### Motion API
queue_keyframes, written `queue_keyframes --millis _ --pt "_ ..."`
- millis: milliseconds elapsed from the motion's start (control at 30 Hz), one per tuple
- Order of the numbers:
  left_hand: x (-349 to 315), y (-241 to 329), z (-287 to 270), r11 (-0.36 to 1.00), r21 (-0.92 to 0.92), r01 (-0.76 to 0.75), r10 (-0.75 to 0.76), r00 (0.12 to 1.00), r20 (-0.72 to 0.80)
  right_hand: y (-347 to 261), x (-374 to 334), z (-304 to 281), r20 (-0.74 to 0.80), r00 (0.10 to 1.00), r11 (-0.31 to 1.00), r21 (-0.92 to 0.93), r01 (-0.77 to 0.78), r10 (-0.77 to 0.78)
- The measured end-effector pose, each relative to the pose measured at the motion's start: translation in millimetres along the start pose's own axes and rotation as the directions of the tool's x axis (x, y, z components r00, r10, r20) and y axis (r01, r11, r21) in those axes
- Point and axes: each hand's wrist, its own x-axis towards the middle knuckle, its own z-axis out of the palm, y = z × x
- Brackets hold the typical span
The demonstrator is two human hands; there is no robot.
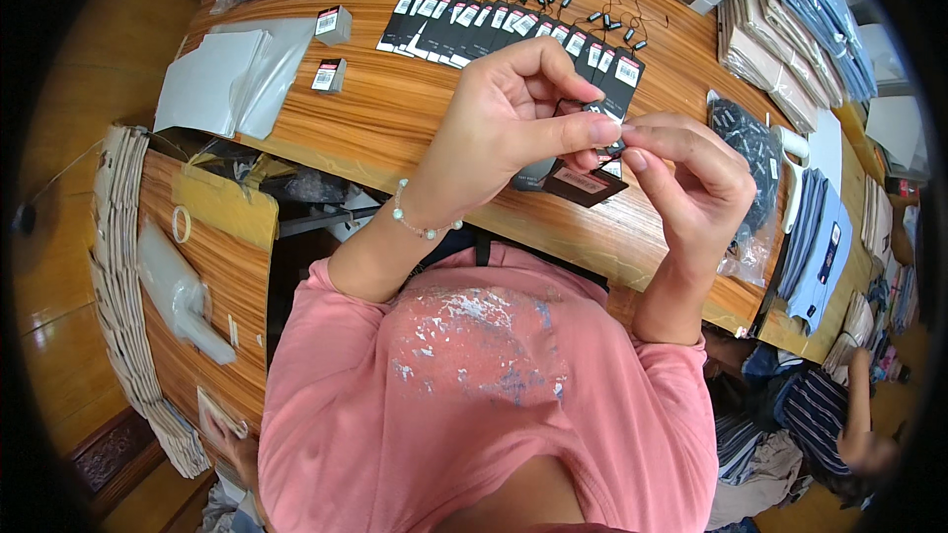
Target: The person attaches hang tags to black cords by hand, one at a time, and places them onto a table.
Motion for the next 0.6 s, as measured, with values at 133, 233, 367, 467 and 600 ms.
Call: queue_keyframes --millis 133,233,367,467,600 --pt "0.6 -0.4 1.3 0.997 0.077 -0.005 0.004 1.000 0.014 -1.2 -0.8 -1.5 0.004 0.998 0.991 -0.118 0.058 -0.057" --pt "1.3 0.3 1.1 0.995 0.097 0.031 -0.032 0.999 0.011 -2.2 -1.9 -1.4 0.006 0.998 0.981 -0.183 0.068 -0.068" --pt "2.7 0.3 1.1 0.992 0.105 0.067 -0.068 0.998 0.001 -2.7 -1.6 -1.3 0.010 0.996 0.971 -0.223 0.089 -0.089" --pt "3.0 -0.7 0.3 0.993 0.099 0.060 -0.061 0.998 0.011 -5.1 -1.3 -0.3 0.014 0.994 0.958 -0.265 0.109 -0.109" --pt "4.0 -0.9 0.6 0.995 0.078 0.062 -0.064 0.998 0.019 -5.6 -3.2 0.9 0.008 0.989 0.933 -0.331 0.144 -0.150"
